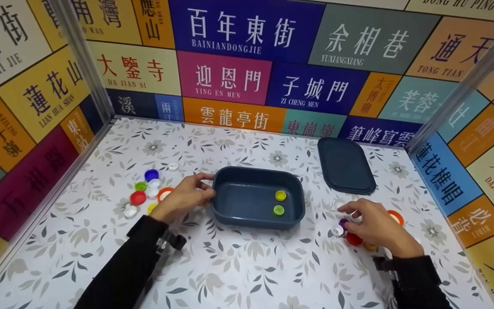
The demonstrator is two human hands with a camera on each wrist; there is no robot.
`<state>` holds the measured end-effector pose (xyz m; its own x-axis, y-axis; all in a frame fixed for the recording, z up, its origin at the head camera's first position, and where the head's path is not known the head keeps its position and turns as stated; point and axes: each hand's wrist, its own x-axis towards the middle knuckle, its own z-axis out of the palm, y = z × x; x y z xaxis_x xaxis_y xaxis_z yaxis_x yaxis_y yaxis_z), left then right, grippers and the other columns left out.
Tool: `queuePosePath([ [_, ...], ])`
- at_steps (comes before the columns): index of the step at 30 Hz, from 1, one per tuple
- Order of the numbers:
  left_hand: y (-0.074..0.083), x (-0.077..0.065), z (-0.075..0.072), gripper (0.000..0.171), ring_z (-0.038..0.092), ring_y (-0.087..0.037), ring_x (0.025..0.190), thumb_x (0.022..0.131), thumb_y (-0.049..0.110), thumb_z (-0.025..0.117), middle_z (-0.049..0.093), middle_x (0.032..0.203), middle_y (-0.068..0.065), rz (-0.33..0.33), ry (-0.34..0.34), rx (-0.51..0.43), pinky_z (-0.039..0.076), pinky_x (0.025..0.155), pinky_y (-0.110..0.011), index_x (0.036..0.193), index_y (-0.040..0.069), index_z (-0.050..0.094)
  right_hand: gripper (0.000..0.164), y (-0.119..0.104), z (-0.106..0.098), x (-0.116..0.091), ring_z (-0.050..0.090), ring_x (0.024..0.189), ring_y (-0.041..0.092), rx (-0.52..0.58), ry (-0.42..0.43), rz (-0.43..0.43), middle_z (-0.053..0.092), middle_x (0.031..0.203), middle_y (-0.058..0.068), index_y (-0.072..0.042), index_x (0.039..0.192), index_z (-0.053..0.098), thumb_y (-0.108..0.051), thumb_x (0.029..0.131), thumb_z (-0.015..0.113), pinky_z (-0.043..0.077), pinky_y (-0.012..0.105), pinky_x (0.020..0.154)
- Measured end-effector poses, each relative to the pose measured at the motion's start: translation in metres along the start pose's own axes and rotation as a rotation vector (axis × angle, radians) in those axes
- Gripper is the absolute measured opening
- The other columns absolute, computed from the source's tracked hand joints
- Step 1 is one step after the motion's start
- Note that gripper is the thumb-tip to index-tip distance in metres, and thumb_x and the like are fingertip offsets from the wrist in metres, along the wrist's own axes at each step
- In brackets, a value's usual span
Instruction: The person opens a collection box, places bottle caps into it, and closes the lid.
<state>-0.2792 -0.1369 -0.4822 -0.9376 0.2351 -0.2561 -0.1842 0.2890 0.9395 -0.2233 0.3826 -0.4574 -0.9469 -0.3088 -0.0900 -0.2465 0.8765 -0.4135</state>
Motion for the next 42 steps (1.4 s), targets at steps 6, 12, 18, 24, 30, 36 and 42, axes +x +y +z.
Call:
queuePosePath([
  [6,0.000,0.001,-0.001,0.067,0.071,-0.018,0.093,0.103,0.011,0.072,0.069,0.122,-0.013,0.009,-0.001,0.019,0.066,0.090,-0.034,0.168,0.008,0.058,0.041,0.002,0.000,0.003,0.076,0.119,0.039,0.015,-0.061,0.050,0.079,0.134,0.019,-0.006,0.138,0.083,-0.009,0.098,0.083,0.071,0.055,0.098],
  [12,0.000,0.001,0.001,0.066,0.072,-0.018,0.094,0.103,0.009,0.072,0.068,0.122,-0.012,-0.004,0.009,0.020,0.066,0.091,-0.035,0.168,0.011,0.059,0.043,0.005,0.000,0.005,0.075,0.120,0.042,0.013,-0.079,0.054,0.078,0.134,0.021,-0.005,0.139,0.082,-0.005,0.096,0.081,0.070,0.058,0.100],
  [18,0.000,0.000,0.000,0.068,0.071,-0.018,0.093,0.101,0.007,0.072,0.070,0.124,-0.012,-0.013,0.014,-0.018,0.065,0.090,-0.034,0.168,0.012,0.059,0.042,0.005,0.001,0.007,0.076,0.118,0.042,-0.002,-0.072,0.048,0.078,0.130,0.020,-0.005,0.135,0.084,-0.001,0.093,0.080,0.066,0.066,0.104],
  [24,-0.001,0.000,0.001,0.067,0.071,-0.019,0.094,0.102,0.007,0.073,0.071,0.124,-0.013,-0.018,0.013,-0.016,0.064,0.089,-0.033,0.168,0.012,0.059,0.039,0.006,0.003,0.007,0.077,0.115,0.041,0.005,-0.053,0.030,0.078,0.126,0.019,-0.003,0.132,0.084,0.002,0.093,0.080,0.068,0.064,0.102],
  [30,-0.003,0.000,0.001,0.068,0.071,-0.018,0.092,0.101,0.008,0.072,0.070,0.120,-0.012,0.019,0.004,-0.012,0.064,0.088,-0.031,0.168,0.007,0.058,0.034,0.006,0.007,0.008,0.077,0.106,0.033,-0.010,-0.021,0.027,0.081,0.119,0.015,-0.005,0.126,0.086,0.002,0.093,0.080,0.069,0.058,0.096],
  [36,-0.003,0.000,0.001,0.069,0.069,-0.016,0.088,0.101,0.006,0.071,0.069,0.116,-0.010,0.031,0.004,-0.026,0.064,0.085,-0.030,0.168,0.005,0.058,0.026,0.005,0.012,0.011,0.075,0.099,0.026,-0.021,-0.006,0.048,0.080,0.112,0.012,-0.007,0.121,0.087,-0.003,0.096,0.084,0.066,0.047,0.088],
  [42,-0.002,-0.001,0.001,0.069,0.069,-0.016,0.086,0.101,0.005,0.071,0.067,0.116,-0.010,0.012,0.007,-0.046,0.064,0.083,-0.031,0.168,0.005,0.057,0.024,0.000,0.013,0.013,0.071,0.100,0.025,-0.032,-0.034,0.064,0.081,0.113,0.009,-0.013,0.122,0.088,-0.011,0.098,0.089,0.063,0.046,0.090],
])
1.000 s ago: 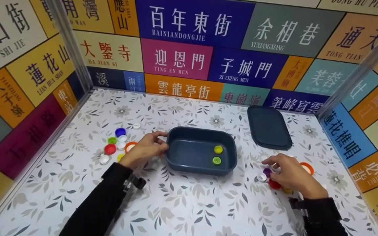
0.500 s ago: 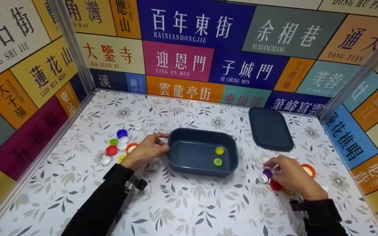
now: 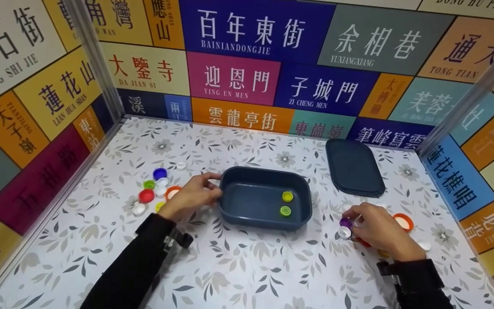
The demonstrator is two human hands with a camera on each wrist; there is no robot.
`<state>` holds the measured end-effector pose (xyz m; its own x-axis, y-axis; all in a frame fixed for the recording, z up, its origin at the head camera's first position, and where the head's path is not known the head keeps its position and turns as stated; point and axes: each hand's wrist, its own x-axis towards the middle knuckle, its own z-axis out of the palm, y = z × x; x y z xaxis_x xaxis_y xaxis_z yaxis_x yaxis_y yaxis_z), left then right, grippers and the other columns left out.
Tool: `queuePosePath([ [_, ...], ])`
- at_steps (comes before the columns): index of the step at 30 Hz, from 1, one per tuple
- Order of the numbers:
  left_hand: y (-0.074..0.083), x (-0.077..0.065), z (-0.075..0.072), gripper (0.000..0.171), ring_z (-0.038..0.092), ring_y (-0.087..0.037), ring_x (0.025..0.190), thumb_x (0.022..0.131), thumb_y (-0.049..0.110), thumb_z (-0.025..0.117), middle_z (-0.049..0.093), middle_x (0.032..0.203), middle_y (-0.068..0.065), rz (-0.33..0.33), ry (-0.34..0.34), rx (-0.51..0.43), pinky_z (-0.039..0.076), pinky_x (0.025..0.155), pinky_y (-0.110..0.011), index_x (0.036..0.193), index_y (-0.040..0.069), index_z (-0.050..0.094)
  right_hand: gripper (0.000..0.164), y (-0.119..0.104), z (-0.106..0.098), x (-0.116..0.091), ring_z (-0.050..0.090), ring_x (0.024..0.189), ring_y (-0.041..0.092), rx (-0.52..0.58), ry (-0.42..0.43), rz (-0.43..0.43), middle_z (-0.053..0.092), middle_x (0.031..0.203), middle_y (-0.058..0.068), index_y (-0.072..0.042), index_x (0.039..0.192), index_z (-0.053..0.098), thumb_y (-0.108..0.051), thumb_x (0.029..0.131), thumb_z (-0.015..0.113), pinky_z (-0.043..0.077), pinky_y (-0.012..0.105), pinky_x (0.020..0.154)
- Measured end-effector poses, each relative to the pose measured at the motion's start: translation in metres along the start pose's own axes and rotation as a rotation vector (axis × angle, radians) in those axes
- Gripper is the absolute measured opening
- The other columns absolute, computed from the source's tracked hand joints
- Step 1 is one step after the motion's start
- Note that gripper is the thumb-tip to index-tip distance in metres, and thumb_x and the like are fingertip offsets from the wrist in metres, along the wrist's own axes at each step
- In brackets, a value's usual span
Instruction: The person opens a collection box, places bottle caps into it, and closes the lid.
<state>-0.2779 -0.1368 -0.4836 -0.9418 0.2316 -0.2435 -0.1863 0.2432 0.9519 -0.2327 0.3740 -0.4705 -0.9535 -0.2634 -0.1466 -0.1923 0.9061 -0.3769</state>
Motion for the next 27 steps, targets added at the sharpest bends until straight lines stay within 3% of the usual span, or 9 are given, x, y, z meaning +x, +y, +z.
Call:
queuePosePath([
  [6,0.000,0.000,0.000,0.069,0.069,-0.016,0.088,0.101,0.005,0.072,0.067,0.117,-0.010,-0.008,0.004,0.000,0.064,0.085,-0.032,0.168,0.006,0.058,0.025,-0.002,0.000,0.002,0.070,0.101,0.025,-0.001,-0.015,-0.006,0.081,0.115,0.008,-0.014,0.124,0.088,-0.015,0.099,0.089,0.063,0.048,0.093],
  [10,0.001,0.000,0.000,0.069,0.069,-0.017,0.089,0.101,0.005,0.072,0.068,0.118,-0.010,-0.016,0.003,-0.002,0.064,0.086,-0.033,0.168,0.008,0.058,0.024,-0.002,0.002,0.003,0.068,0.097,0.022,-0.004,0.005,-0.001,0.081,0.112,0.006,-0.013,0.123,0.088,-0.018,0.100,0.089,0.060,0.041,0.088],
  [15,0.002,0.000,0.000,0.070,0.069,-0.017,0.087,0.100,0.005,0.072,0.068,0.117,-0.010,-0.015,-0.006,-0.008,0.063,0.084,-0.032,0.169,0.008,0.057,0.022,-0.005,0.000,0.001,0.066,0.092,0.018,0.008,0.120,-0.069,0.082,0.106,0.003,-0.012,0.117,0.089,-0.021,0.098,0.094,0.054,0.029,0.078],
  [21,0.000,0.000,-0.002,0.069,0.068,-0.017,0.086,0.101,0.006,0.071,0.070,0.116,-0.010,0.011,-0.023,0.015,0.060,0.080,-0.031,0.169,0.007,0.057,0.016,-0.017,-0.005,-0.001,0.065,0.092,0.021,0.029,0.246,-0.134,0.083,0.105,0.002,-0.013,0.114,0.089,-0.017,0.098,0.093,0.050,0.026,0.078],
  [27,0.002,0.000,-0.001,0.069,0.071,-0.018,0.090,0.103,0.009,0.071,0.071,0.120,-0.011,-0.012,-0.014,0.059,0.063,0.086,-0.034,0.170,0.011,0.057,0.018,-0.038,-0.005,0.006,0.068,0.088,0.021,0.048,0.312,-0.200,0.084,0.104,0.002,-0.011,0.114,0.089,-0.014,0.097,0.095,0.053,0.025,0.078],
])
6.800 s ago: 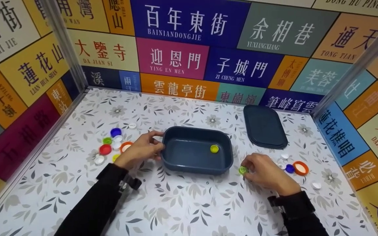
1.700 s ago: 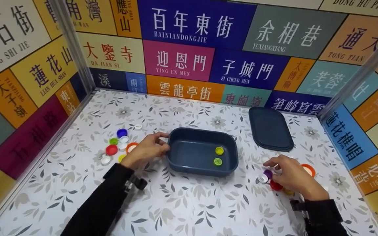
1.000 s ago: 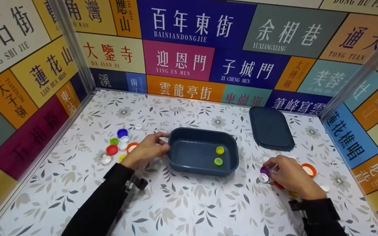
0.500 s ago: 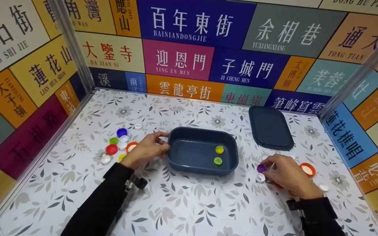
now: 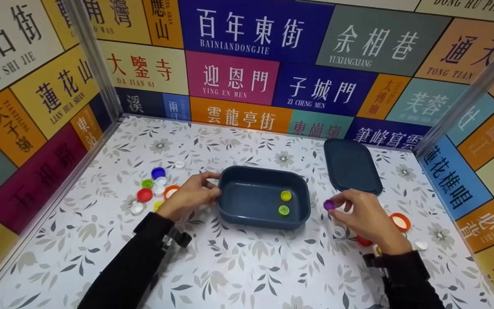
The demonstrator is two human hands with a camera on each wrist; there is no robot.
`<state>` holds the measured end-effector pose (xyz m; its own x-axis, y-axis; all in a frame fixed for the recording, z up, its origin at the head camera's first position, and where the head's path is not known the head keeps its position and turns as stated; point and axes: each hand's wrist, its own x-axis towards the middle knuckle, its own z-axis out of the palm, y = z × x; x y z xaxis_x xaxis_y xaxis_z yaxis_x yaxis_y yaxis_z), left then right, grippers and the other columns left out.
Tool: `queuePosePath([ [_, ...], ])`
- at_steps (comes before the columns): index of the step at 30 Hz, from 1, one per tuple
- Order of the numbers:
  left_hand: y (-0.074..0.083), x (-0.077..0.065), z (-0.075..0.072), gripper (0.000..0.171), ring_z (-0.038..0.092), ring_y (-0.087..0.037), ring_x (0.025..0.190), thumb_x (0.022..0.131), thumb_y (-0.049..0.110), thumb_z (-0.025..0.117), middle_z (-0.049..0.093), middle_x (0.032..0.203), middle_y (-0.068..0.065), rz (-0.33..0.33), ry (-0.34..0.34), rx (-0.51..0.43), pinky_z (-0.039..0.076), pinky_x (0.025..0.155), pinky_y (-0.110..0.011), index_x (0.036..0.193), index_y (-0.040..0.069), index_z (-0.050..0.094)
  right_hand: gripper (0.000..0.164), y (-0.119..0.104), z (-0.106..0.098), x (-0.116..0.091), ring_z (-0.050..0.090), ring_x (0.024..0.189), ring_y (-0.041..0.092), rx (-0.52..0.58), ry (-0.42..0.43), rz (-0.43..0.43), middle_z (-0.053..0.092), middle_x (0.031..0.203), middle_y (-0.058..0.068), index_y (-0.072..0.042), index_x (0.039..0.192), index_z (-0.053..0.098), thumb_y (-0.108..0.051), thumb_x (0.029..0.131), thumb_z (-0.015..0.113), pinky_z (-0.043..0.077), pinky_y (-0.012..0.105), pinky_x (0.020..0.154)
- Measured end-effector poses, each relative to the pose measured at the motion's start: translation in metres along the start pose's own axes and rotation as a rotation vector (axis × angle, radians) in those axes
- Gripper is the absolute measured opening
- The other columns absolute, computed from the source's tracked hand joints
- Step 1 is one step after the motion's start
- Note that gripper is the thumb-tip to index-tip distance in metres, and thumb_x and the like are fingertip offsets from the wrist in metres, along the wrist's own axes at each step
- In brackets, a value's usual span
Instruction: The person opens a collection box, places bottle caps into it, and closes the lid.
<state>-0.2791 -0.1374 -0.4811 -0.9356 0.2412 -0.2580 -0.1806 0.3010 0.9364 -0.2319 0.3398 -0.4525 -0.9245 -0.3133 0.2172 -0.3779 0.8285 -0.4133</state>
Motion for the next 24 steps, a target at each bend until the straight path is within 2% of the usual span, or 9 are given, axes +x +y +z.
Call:
queuePosePath([
  [7,0.000,0.001,0.000,0.069,0.072,-0.018,0.093,0.103,0.011,0.073,0.072,0.125,-0.013,-0.013,0.006,0.022,0.064,0.090,-0.034,0.170,0.012,0.057,0.017,-0.019,0.008,0.013,0.069,0.082,0.018,0.035,0.076,-0.083,0.085,0.103,0.000,-0.014,0.111,0.089,-0.015,0.096,0.097,0.052,0.024,0.075],
  [14,-0.001,0.000,-0.001,0.068,0.072,-0.019,0.095,0.104,0.010,0.072,0.071,0.126,-0.014,-0.015,0.003,0.025,0.065,0.091,-0.034,0.170,0.013,0.057,0.016,-0.035,0.017,0.026,0.072,0.081,0.021,0.051,0.068,-0.120,0.082,0.097,0.003,-0.013,0.109,0.089,-0.016,0.096,0.097,0.053,0.024,0.074],
  [18,0.000,0.000,-0.001,0.068,0.072,-0.019,0.095,0.104,0.010,0.072,0.071,0.125,-0.014,-0.006,0.005,0.026,0.065,0.090,-0.034,0.170,0.013,0.057,0.018,-0.044,0.023,0.034,0.071,0.082,0.022,0.047,0.040,-0.105,0.081,0.097,0.004,-0.010,0.111,0.089,-0.017,0.096,0.097,0.053,0.027,0.075],
  [24,-0.001,-0.001,-0.001,0.069,0.071,-0.017,0.085,0.102,0.011,0.072,0.072,0.120,-0.012,0.031,-0.005,0.024,0.062,0.082,-0.031,0.169,0.008,0.057,0.021,-0.057,0.031,0.042,0.057,0.081,0.016,0.023,-0.023,-0.037,0.073,0.093,0.006,-0.011,0.112,0.091,-0.021,0.095,0.097,0.044,0.030,0.075],
])
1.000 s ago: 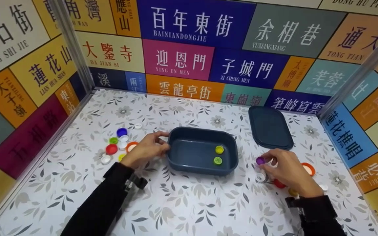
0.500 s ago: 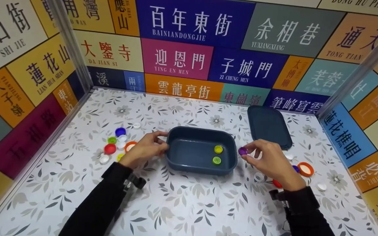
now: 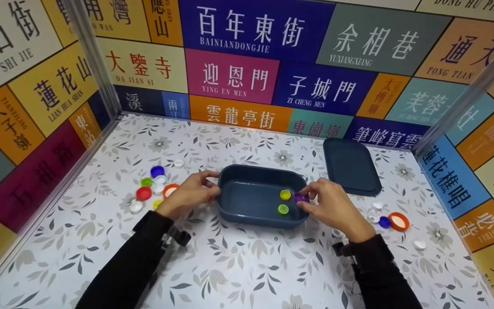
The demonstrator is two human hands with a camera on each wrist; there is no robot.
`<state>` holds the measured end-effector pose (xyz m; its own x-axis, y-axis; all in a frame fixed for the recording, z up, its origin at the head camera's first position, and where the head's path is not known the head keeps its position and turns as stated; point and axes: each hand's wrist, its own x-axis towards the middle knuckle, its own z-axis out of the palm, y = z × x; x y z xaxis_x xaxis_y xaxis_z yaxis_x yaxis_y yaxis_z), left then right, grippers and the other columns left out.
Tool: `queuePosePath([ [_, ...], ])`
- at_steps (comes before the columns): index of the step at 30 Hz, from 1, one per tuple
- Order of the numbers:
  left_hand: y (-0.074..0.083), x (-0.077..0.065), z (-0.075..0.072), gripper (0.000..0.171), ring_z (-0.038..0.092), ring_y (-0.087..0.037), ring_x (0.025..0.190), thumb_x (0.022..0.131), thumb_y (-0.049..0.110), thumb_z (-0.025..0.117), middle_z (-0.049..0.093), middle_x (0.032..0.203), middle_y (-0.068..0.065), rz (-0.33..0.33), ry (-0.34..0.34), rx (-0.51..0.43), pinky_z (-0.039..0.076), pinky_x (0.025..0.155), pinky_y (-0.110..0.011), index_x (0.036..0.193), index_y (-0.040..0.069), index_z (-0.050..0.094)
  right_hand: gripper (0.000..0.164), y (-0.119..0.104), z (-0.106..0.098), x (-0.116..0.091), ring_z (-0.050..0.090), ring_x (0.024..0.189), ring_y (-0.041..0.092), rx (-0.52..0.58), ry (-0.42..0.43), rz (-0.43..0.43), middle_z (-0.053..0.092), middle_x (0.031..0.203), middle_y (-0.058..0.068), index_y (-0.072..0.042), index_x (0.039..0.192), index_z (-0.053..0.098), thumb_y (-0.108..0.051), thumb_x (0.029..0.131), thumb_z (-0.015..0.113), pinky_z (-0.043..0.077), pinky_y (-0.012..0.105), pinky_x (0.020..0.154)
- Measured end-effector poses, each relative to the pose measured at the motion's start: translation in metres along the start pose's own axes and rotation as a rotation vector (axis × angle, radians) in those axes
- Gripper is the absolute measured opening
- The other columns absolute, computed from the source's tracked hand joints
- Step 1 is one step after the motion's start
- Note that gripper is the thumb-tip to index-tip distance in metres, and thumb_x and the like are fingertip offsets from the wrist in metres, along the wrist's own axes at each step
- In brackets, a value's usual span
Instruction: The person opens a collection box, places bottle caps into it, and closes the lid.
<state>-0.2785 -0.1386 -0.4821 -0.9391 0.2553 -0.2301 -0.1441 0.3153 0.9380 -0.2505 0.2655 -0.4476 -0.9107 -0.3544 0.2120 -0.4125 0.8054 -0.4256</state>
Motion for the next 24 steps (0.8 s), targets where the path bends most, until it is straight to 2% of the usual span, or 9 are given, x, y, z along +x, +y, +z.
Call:
queuePosePath([
  [4,0.0003,0.0015,0.0003,0.069,0.071,-0.017,0.087,0.103,0.013,0.073,0.071,0.120,-0.012,-0.015,-0.003,0.005,0.061,0.083,-0.031,0.169,0.009,0.057,0.022,-0.0034,0.0056,0.0020,0.053,0.082,0.017,-0.024,-0.035,0.044,0.068,0.095,0.010,-0.012,0.112,0.091,-0.024,0.095,0.098,0.040,0.032,0.075],
  [11,0.0015,0.0010,0.0006,0.068,0.072,-0.018,0.089,0.103,0.014,0.073,0.072,0.124,-0.013,-0.038,0.001,0.010,0.063,0.086,-0.033,0.169,0.012,0.058,0.025,-0.0037,0.0107,0.0040,0.060,0.086,0.021,-0.059,-0.055,0.075,0.069,0.099,0.013,-0.011,0.111,0.091,-0.025,0.093,0.100,0.047,0.036,0.078],
  [18,0.0013,0.0000,0.0000,0.068,0.072,-0.018,0.091,0.103,0.012,0.073,0.071,0.123,-0.012,-0.050,0.003,-0.001,0.063,0.088,-0.034,0.169,0.014,0.058,0.029,-0.0050,0.0085,0.0037,0.065,0.090,0.024,-0.050,-0.061,0.065,0.069,0.101,0.010,-0.007,0.115,0.090,-0.024,0.093,0.100,0.052,0.040,0.081],
  [24,-0.0001,0.0001,0.0000,0.068,0.072,-0.017,0.088,0.103,0.012,0.072,0.070,0.119,-0.010,-0.031,0.003,-0.006,0.063,0.086,-0.032,0.169,0.012,0.057,0.028,-0.0045,0.0066,0.0017,0.061,0.086,0.019,-0.027,-0.038,0.042,0.071,0.099,0.010,-0.007,0.117,0.090,-0.023,0.095,0.097,0.048,0.033,0.078],
])
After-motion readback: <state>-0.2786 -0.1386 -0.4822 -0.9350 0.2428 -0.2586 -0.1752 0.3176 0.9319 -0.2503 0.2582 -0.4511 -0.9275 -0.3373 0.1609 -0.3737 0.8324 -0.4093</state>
